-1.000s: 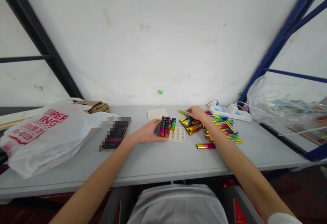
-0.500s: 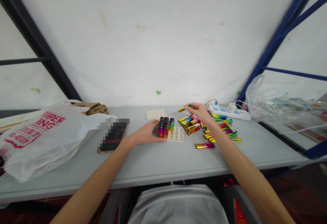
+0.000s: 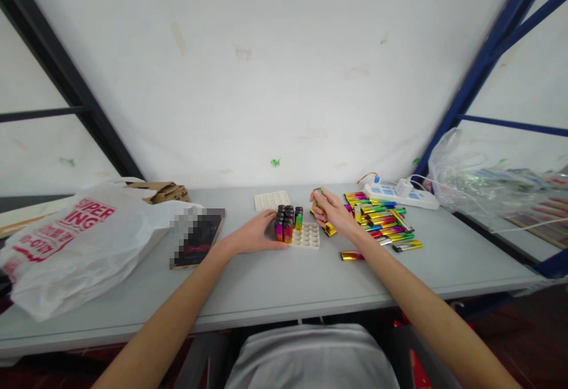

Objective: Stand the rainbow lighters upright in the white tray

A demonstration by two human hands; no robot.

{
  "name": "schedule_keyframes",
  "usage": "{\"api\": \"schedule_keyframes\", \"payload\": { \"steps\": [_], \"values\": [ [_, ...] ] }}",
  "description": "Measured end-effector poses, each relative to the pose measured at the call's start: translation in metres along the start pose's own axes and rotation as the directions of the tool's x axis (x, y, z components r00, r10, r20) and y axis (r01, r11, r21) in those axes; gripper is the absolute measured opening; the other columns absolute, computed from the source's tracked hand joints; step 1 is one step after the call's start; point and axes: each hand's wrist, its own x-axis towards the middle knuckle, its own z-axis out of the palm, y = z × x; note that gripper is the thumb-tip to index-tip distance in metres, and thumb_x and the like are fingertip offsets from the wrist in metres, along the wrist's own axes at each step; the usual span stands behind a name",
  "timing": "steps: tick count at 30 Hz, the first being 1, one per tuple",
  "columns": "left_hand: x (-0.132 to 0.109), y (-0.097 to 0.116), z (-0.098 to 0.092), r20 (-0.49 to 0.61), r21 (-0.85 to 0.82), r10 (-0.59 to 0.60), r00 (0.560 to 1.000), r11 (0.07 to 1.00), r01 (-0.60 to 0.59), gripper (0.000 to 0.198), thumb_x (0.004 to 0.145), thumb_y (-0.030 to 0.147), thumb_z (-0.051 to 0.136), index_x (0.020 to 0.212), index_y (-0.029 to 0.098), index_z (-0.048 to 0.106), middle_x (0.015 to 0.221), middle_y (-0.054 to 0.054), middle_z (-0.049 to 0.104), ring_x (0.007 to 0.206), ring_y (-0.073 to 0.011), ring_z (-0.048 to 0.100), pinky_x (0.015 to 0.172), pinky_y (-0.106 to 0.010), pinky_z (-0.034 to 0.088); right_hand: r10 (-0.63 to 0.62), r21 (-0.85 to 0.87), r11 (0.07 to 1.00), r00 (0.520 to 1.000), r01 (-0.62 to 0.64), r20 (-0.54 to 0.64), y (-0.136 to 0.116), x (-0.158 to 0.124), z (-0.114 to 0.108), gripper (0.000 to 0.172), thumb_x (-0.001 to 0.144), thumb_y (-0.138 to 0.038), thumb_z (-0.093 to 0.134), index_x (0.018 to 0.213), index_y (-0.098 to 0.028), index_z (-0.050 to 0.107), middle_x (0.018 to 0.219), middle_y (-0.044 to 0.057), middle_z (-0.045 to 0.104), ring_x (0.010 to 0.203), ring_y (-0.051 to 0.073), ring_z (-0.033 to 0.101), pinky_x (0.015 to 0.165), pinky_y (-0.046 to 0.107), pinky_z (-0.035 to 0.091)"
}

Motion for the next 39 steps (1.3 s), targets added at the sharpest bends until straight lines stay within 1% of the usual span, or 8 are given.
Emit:
{"api": "schedule_keyframes", "payload": {
  "steps": [3, 6, 9, 12, 17, 26, 33, 39],
  "values": [
    [0.000, 0.000, 0.000, 0.001, 0.003, -0.002, 1.000, 1.000, 0.002, 0.085, 0.072, 0.061, 0.084, 0.140, 0.017, 0.058, 0.146, -0.017, 0.059, 0.134, -0.0397, 0.056, 0.118, -0.050, 0.042, -0.029, -0.122, 0.992, 0.997, 0.020, -0.067, 0.002, 0.000, 0.009, 0.048, 0.093, -0.072, 0.052, 0.084, -0.025, 0.047, 0.062, -0.009, 0.029, 0.050, 0.010, 0.026, 0.045, 0.023, 0.025],
    [0.000, 0.000, 0.000, 0.003, -0.001, 0.007, 1.000, 1.000, -0.007, 0.085, 0.072, 0.061, 0.084, 0.139, 0.017, 0.058, 0.146, -0.016, 0.060, 0.134, -0.0392, 0.056, 0.119, -0.049, 0.041, -0.144, -0.380, 0.923, 0.971, 0.062, -0.190, 0.004, 0.000, 0.014, 0.053, 0.094, -0.070, 0.048, 0.070, -0.024, 0.040, 0.062, -0.005, 0.034, 0.057, 0.012, 0.033, 0.052, 0.026, 0.027],
    [0.000, 0.000, -0.001, 0.007, -0.003, 0.005, 1.000, 1.000, -0.005, 0.084, 0.072, 0.060, 0.084, 0.139, 0.016, 0.058, 0.146, -0.016, 0.059, 0.135, -0.0394, 0.055, 0.119, -0.049, 0.041, -0.204, -0.551, 0.834, 0.937, 0.015, -0.283, 0.005, 0.000, 0.014, 0.053, 0.091, -0.065, 0.048, 0.062, -0.024, 0.032, 0.060, -0.004, 0.031, 0.061, 0.013, 0.033, 0.056, 0.028, 0.024],
    [0.000, 0.001, -0.001, 0.013, -0.002, -0.011, 1.000, 1.000, 0.011, 0.084, 0.071, 0.060, 0.085, 0.138, 0.016, 0.058, 0.146, -0.017, 0.059, 0.136, -0.0398, 0.054, 0.119, -0.049, 0.041, -0.221, -0.586, 0.810, 0.914, -0.022, -0.340, 0.009, 0.000, 0.010, 0.045, 0.089, -0.057, 0.045, 0.062, -0.024, 0.031, 0.059, -0.004, 0.028, 0.060, 0.013, 0.032, 0.057, 0.029, 0.023],
    [0.000, 0.001, -0.001, 0.018, -0.009, -0.006, 1.000, 1.000, 0.006, 0.086, 0.072, 0.060, 0.085, 0.140, 0.015, 0.057, 0.148, -0.017, 0.058, 0.137, -0.0391, 0.054, 0.120, -0.049, 0.039, -0.239, -0.593, 0.805, 0.907, -0.015, -0.348, 0.013, 0.002, 0.006, 0.037, 0.088, -0.049, 0.043, 0.062, -0.024, 0.035, 0.060, -0.004, 0.032, 0.061, 0.014, 0.036, 0.058, 0.028, 0.025],
    [0.001, 0.000, 0.000, -0.002, -0.016, 0.018, 1.000, 1.000, -0.018, 0.084, 0.072, 0.060, 0.085, 0.140, 0.019, 0.057, 0.145, -0.014, 0.061, 0.135, -0.0384, 0.055, 0.119, -0.049, 0.041, -0.303, -0.653, 0.755, 0.914, 0.058, -0.269, 0.009, -0.002, 0.007, 0.041, 0.095, -0.052, 0.042, 0.066, -0.023, 0.035, 0.062, -0.004, 0.037, 0.064, 0.015, 0.040, 0.062, 0.028, 0.028],
    [0.000, -0.001, 0.000, 0.002, -0.025, 0.022, 1.000, 0.999, -0.022, 0.086, 0.073, 0.059, 0.085, 0.143, 0.017, 0.055, 0.147, -0.016, 0.059, 0.136, -0.0384, 0.054, 0.120, -0.049, 0.040, -0.276, -0.708, 0.697, 0.954, 0.115, -0.117, -0.006, -0.011, 0.005, 0.036, 0.105, -0.054, 0.038, 0.088, -0.024, 0.050, 0.069, -0.003, 0.056, 0.065, 0.017, 0.053, 0.065, 0.028, 0.036],
    [0.000, 0.001, -0.001, 0.003, -0.024, 0.016, 1.000, 1.000, -0.016, 0.086, 0.072, 0.059, 0.085, 0.142, 0.018, 0.057, 0.146, -0.015, 0.060, 0.134, -0.0385, 0.056, 0.118, -0.049, 0.042, -0.379, -0.764, 0.567, 0.921, 0.307, 0.089, -0.007, -0.011, 0.001, 0.043, 0.104, -0.053, 0.044, 0.076, -0.022, 0.053, 0.078, 0.003, 0.062, 0.074, 0.018, 0.055, 0.070, 0.029, 0.040]
  ]
}}
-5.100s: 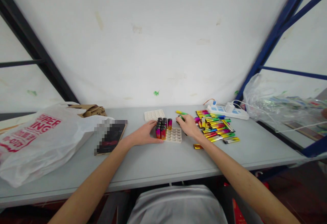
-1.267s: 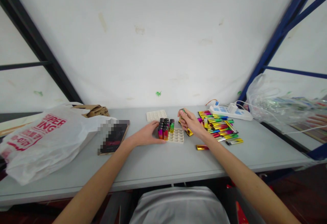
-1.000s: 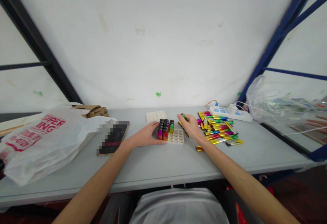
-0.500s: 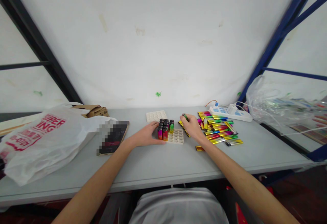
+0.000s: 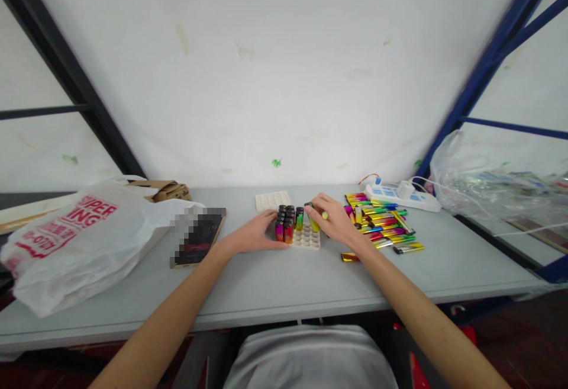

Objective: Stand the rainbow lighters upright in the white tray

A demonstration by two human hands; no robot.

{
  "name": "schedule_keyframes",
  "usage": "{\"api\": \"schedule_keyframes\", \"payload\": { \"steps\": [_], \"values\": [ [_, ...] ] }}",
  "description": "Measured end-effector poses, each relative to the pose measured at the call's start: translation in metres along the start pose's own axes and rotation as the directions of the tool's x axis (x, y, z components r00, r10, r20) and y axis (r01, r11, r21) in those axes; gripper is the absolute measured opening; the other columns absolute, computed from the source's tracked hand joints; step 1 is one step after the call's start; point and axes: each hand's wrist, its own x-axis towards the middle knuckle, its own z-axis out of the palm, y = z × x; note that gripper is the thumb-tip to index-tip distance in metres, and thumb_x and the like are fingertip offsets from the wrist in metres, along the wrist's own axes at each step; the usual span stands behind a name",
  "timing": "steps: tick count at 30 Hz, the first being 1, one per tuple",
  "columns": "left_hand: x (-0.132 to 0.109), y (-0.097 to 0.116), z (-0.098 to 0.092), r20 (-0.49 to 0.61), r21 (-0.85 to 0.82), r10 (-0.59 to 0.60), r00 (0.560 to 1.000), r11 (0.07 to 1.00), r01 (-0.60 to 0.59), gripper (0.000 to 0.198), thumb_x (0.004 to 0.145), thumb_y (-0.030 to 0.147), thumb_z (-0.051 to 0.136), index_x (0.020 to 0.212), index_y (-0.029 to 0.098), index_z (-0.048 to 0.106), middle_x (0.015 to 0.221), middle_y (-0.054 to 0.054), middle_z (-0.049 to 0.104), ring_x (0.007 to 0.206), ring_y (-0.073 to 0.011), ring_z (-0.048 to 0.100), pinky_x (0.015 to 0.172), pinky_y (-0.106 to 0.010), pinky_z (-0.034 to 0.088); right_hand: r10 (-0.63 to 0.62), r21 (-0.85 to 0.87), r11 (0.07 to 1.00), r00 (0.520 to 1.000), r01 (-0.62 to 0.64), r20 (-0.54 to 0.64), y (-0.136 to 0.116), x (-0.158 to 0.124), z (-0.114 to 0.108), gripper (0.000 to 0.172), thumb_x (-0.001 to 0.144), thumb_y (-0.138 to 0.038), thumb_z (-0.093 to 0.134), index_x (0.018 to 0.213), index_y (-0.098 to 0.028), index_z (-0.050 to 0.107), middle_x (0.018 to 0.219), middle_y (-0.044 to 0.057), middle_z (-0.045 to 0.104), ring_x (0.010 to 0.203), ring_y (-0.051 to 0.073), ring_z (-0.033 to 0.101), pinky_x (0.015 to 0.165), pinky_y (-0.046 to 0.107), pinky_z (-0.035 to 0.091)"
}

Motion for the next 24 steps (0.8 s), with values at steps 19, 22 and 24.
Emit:
{"api": "schedule_keyframes", "payload": {
  "steps": [19, 22, 24],
  "values": [
    [0.0001, 0.0000, 0.0005, 0.000, 0.003, -0.013, 1.000, 1.000, 0.013, 0.083, 0.071, 0.061, 0.085, 0.138, 0.017, 0.060, 0.145, -0.015, 0.061, 0.134, -0.0399, 0.056, 0.117, -0.048, 0.043, -0.042, -0.200, 0.975, 0.962, 0.098, 0.270, 0.0038, -0.0035, 0.0054, 0.042, 0.103, -0.052, 0.055, 0.078, -0.020, 0.065, 0.071, 0.004, 0.070, 0.063, 0.017, 0.058, 0.061, 0.028, 0.030],
    [0.0004, -0.0007, 0.0010, 0.001, 0.008, -0.016, 1.000, 1.000, 0.016, 0.084, 0.071, 0.061, 0.085, 0.138, 0.017, 0.059, 0.145, -0.015, 0.061, 0.134, -0.0400, 0.056, 0.117, -0.048, 0.043, -0.038, -0.180, 0.980, 0.959, 0.091, 0.281, 0.0028, -0.0034, 0.0042, 0.047, 0.101, -0.056, 0.056, 0.073, -0.020, 0.064, 0.066, 0.002, 0.067, 0.059, 0.015, 0.056, 0.060, 0.027, 0.030],
    [0.0005, -0.0009, 0.0011, 0.006, 0.007, -0.008, 1.000, 1.000, 0.008, 0.086, 0.072, 0.061, 0.085, 0.140, 0.016, 0.058, 0.146, -0.016, 0.060, 0.135, -0.0394, 0.055, 0.118, -0.049, 0.042, -0.024, -0.164, 0.984, 0.969, 0.066, 0.245, 0.0072, -0.0022, -0.0012, 0.050, 0.106, -0.053, 0.048, 0.073, -0.020, 0.064, 0.067, 0.002, 0.067, 0.060, 0.015, 0.056, 0.063, 0.027, 0.033]
  ]
}}
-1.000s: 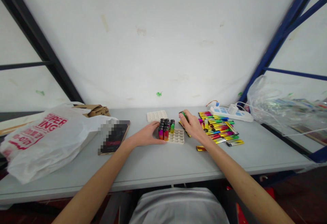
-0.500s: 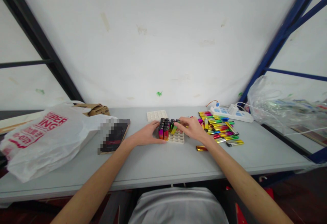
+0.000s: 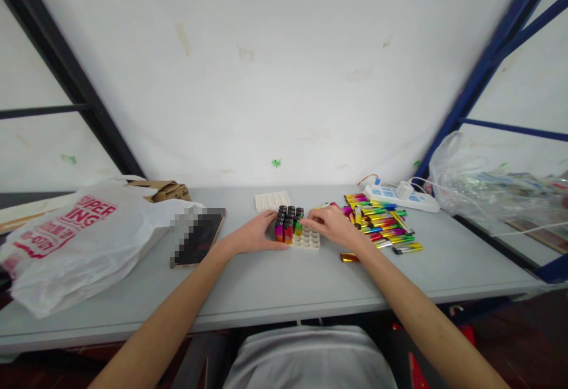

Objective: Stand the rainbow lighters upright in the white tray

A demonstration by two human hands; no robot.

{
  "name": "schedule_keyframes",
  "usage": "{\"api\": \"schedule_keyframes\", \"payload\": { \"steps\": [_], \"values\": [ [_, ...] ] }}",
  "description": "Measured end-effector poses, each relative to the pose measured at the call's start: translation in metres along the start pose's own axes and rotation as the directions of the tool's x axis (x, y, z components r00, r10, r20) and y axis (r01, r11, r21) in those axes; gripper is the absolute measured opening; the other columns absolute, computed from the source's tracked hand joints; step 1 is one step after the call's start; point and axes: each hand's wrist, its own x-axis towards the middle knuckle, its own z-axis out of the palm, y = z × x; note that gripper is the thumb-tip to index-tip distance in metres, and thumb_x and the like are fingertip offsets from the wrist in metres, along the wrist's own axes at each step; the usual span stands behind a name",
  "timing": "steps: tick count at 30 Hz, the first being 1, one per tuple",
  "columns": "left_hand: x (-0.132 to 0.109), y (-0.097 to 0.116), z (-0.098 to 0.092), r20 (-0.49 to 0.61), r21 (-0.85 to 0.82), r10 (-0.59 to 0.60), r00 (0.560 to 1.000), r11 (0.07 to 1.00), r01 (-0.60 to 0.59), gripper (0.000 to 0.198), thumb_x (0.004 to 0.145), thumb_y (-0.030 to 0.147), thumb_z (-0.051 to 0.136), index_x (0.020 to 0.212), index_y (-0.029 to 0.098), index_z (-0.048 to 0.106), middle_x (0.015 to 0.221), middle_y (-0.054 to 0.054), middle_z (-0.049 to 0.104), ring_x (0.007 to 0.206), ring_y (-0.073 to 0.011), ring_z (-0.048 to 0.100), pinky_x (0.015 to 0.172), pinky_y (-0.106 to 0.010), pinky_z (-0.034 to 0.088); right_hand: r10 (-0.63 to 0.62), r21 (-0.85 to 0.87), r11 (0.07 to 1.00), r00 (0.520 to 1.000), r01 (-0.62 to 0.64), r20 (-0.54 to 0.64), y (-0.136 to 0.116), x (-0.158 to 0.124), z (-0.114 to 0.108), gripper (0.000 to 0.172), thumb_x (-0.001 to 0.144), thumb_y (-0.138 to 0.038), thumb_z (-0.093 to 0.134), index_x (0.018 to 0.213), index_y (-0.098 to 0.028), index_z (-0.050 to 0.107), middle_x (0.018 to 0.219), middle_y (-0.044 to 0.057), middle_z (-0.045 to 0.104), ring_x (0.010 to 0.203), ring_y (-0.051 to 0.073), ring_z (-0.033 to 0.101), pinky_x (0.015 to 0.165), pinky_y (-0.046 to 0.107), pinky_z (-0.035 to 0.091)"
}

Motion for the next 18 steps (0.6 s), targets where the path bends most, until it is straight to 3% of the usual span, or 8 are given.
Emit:
{"api": "schedule_keyframes", "payload": {
  "steps": [3, 6, 8, 13, 18],
  "values": [
    [0.000, 0.001, -0.001, 0.004, 0.005, 0.001, 1.000, 1.000, -0.001, 0.086, 0.073, 0.061, 0.084, 0.141, 0.016, 0.057, 0.147, -0.018, 0.058, 0.136, -0.0390, 0.054, 0.119, -0.049, 0.041, 0.114, -0.080, 0.988, 0.977, -0.130, -0.179, 0.021, -0.002, -0.010, 0.048, 0.110, -0.044, 0.036, 0.082, -0.019, 0.067, 0.076, 0.005, 0.070, 0.070, 0.018, 0.061, 0.070, 0.029, 0.039],
    [0.000, 0.002, -0.002, 0.017, 0.019, -0.019, 1.000, 1.000, 0.019, 0.085, 0.072, 0.064, 0.083, 0.138, 0.016, 0.058, 0.146, -0.018, 0.058, 0.135, -0.0396, 0.055, 0.118, -0.049, 0.042, 0.264, -0.178, 0.930, 0.923, -0.320, -0.280, 0.054, -0.007, -0.019, 0.025, 0.105, -0.033, 0.050, 0.103, -0.016, 0.069, 0.092, 0.009, 0.074, 0.083, 0.022, 0.066, 0.080, 0.031, 0.044],
    [0.000, 0.003, -0.003, 0.018, 0.026, -0.031, 0.999, 0.999, 0.031, 0.085, 0.072, 0.065, 0.083, 0.137, 0.016, 0.059, 0.145, -0.017, 0.059, 0.134, -0.0398, 0.056, 0.117, -0.049, 0.043, 0.346, -0.247, 0.883, 0.909, -0.399, -0.230, 0.074, -0.012, -0.023, 0.022, 0.100, -0.032, 0.060, 0.109, -0.015, 0.071, 0.103, 0.013, 0.075, 0.094, 0.024, 0.068, 0.086, 0.032, 0.046],
    [-0.001, 0.002, -0.002, 0.022, 0.036, -0.038, 0.999, 0.999, 0.037, 0.087, 0.072, 0.066, 0.082, 0.139, 0.016, 0.057, 0.146, -0.017, 0.058, 0.134, -0.0391, 0.055, 0.118, -0.047, 0.042, 0.395, -0.281, 0.881, 0.919, -0.382, -0.009, 0.092, -0.020, -0.026, 0.030, 0.101, -0.038, 0.057, 0.111, -0.017, 0.075, 0.108, 0.014, 0.077, 0.100, 0.026, 0.070, 0.088, 0.032, 0.048],
    [-0.001, 0.001, -0.001, 0.014, 0.035, -0.024, 1.000, 0.999, 0.023, 0.084, 0.073, 0.065, 0.082, 0.136, 0.015, 0.059, 0.143, -0.018, 0.060, 0.132, -0.0392, 0.057, 0.117, -0.048, 0.043, 0.357, -0.270, 0.901, 0.934, -0.341, 0.009, 0.089, -0.021, -0.031, 0.033, 0.102, -0.039, 0.054, 0.111, -0.016, 0.077, 0.108, 0.014, 0.078, 0.100, 0.026, 0.071, 0.090, 0.034, 0.050]
  ]
}}
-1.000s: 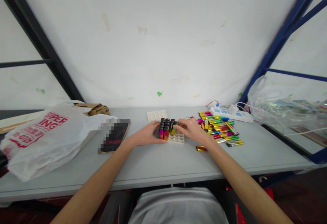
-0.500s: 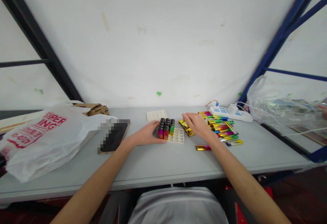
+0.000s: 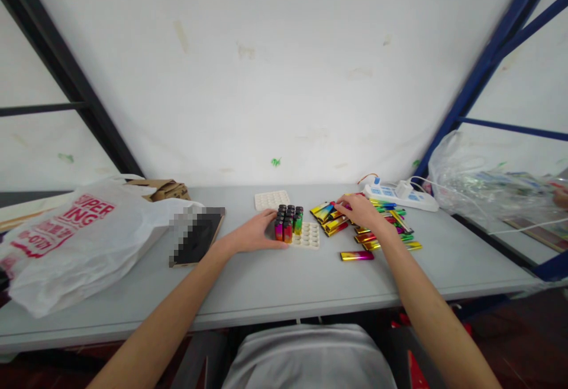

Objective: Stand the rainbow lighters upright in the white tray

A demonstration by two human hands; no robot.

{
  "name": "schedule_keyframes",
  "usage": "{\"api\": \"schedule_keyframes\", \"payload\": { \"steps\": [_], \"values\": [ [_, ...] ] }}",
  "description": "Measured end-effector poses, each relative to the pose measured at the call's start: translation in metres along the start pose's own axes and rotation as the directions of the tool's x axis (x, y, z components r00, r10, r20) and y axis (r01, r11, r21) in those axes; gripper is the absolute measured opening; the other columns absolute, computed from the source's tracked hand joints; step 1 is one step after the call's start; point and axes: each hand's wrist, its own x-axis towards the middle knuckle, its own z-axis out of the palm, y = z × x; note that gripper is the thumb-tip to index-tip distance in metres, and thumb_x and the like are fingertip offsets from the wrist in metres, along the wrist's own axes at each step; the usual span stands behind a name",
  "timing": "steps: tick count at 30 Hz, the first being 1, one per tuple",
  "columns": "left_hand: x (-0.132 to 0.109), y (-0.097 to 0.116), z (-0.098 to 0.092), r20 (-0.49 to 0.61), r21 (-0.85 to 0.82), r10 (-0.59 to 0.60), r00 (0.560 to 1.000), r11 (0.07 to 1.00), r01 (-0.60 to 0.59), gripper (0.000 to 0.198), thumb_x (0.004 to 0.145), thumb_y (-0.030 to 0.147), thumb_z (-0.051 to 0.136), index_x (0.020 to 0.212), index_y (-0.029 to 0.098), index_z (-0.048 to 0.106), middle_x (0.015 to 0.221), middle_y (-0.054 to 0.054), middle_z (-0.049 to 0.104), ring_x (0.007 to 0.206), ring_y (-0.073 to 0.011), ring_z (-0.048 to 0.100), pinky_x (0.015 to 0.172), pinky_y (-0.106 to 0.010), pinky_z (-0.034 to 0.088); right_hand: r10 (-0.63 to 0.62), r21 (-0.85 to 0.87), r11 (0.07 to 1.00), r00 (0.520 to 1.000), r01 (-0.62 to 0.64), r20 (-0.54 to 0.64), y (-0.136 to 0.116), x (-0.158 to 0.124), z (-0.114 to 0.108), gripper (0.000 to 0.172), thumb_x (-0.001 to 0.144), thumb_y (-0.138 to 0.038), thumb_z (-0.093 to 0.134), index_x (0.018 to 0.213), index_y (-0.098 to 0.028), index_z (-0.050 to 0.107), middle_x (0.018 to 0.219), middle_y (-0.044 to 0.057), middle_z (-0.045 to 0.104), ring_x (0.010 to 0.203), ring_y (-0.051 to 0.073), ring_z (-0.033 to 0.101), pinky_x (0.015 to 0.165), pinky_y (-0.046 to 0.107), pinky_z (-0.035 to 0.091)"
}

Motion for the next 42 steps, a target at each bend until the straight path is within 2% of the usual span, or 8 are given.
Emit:
{"api": "schedule_keyframes", "payload": {
  "steps": [4, 10, 19, 25, 33, 38, 40, 42],
  "values": [
    [0.000, 0.000, 0.000, 0.001, -0.002, 0.004, 1.000, 1.000, -0.004, 0.085, 0.072, 0.065, 0.083, 0.138, 0.016, 0.059, 0.144, -0.017, 0.060, 0.133, -0.0392, 0.056, 0.117, -0.048, 0.043, -0.135, 0.133, 0.983, 0.988, 0.125, 0.072, 0.010, -0.006, -0.007, 0.034, 0.100, -0.041, 0.059, 0.116, -0.018, 0.077, 0.117, 0.013, 0.077, 0.105, 0.027, 0.071, 0.094, 0.036, 0.051],
    [0.001, 0.000, 0.000, -0.002, 0.003, -0.010, 1.000, 1.000, 0.010, 0.088, 0.071, 0.064, 0.083, 0.140, 0.016, 0.058, 0.147, -0.018, 0.058, 0.136, -0.0394, 0.055, 0.119, -0.049, 0.041, -0.141, 0.170, 0.978, 0.981, 0.118, 0.134, 0.019, -0.009, -0.011, 0.027, 0.093, -0.030, 0.066, 0.115, -0.019, 0.078, 0.116, 0.011, 0.077, 0.103, 0.028, 0.072, 0.091, 0.036, 0.053],
    [0.001, 0.000, -0.001, 0.012, 0.011, -0.008, 1.000, 1.000, 0.008, 0.088, 0.072, 0.065, 0.082, 0.140, 0.015, 0.057, 0.147, -0.019, 0.057, 0.136, -0.0393, 0.054, 0.120, -0.049, 0.040, -0.041, 0.315, 0.944, 0.984, 0.094, -0.172, -0.004, -0.004, -0.010, 0.040, 0.097, -0.053, 0.058, 0.111, -0.019, 0.075, 0.081, 0.006, 0.076, 0.069, 0.021, 0.066, 0.068, 0.032, 0.049],
    [0.001, 0.001, -0.001, 0.003, 0.008, -0.005, 1.000, 1.000, 0.005, 0.088, 0.072, 0.065, 0.082, 0.140, 0.015, 0.058, 0.147, -0.018, 0.058, 0.137, -0.0400, 0.054, 0.119, -0.048, 0.041, 0.023, 0.602, 0.788, 0.969, 0.133, -0.245, -0.028, 0.002, 0.007, 0.050, 0.088, -0.065, 0.066, 0.107, -0.019, 0.075, 0.081, 0.004, 0.071, 0.067, 0.018, 0.058, 0.063, 0.029, 0.046],
    [0.000, 0.001, -0.001, 0.005, -0.006, 0.007, 1.000, 1.000, -0.007, 0.086, 0.073, 0.063, 0.083, 0.140, 0.017, 0.058, 0.148, -0.018, 0.058, 0.136, -0.0395, 0.055, 0.119, -0.050, 0.041, 0.064, 0.902, 0.432, 0.997, 0.001, -0.032, -0.051, -0.001, 0.011, 0.055, 0.092, -0.073, 0.053, 0.094, -0.020, 0.067, 0.085, 0.003, 0.067, 0.080, 0.018, 0.064, 0.073, 0.029, 0.054],
    [0.000, 0.002, -0.002, -0.011, -0.017, 0.010, 1.000, 1.000, -0.010, 0.085, 0.072, 0.062, 0.084, 0.140, 0.018, 0.059, 0.147, -0.017, 0.059, 0.135, -0.0394, 0.056, 0.118, -0.051, 0.041, -0.016, 0.953, 0.297, 0.998, -0.050, 0.057, -0.075, -0.006, 0.009, 0.053, 0.095, -0.076, 0.044, 0.093, -0.024, 0.054, 0.071, -0.003, 0.053, 0.063, 0.014, 0.054, 0.062, 0.028, 0.050],
    [0.000, 0.003, -0.002, -0.011, -0.026, 0.016, 1.000, 1.000, -0.016, 0.086, 0.072, 0.061, 0.085, 0.140, 0.017, 0.059, 0.147, -0.017, 0.059, 0.135, -0.0391, 0.055, 0.119, -0.050, 0.041, -0.007, 0.950, 0.312, 0.999, -0.034, 0.038, -0.083, -0.007, 0.011, 0.051, 0.095, -0.074, 0.045, 0.090, -0.024, 0.051, 0.065, -0.006, 0.041, 0.054, 0.012, 0.042, 0.054, 0.025, 0.042],
    [0.000, 0.004, -0.002, -0.009, -0.028, 0.014, 1.000, 1.000, -0.015, 0.086, 0.072, 0.060, 0.085, 0.141, 0.016, 0.058, 0.147, -0.017, 0.059, 0.137, -0.0388, 0.054, 0.120, -0.048, 0.040, 0.036, 0.898, 0.440, 0.999, 0.010, -0.029, -0.088, -0.008, 0.012, 0.050, 0.096, -0.072, 0.045, 0.084, -0.024, 0.049, 0.064, -0.006, 0.038, 0.054, 0.012, 0.036, 0.051, 0.025, 0.035]
  ]
}}
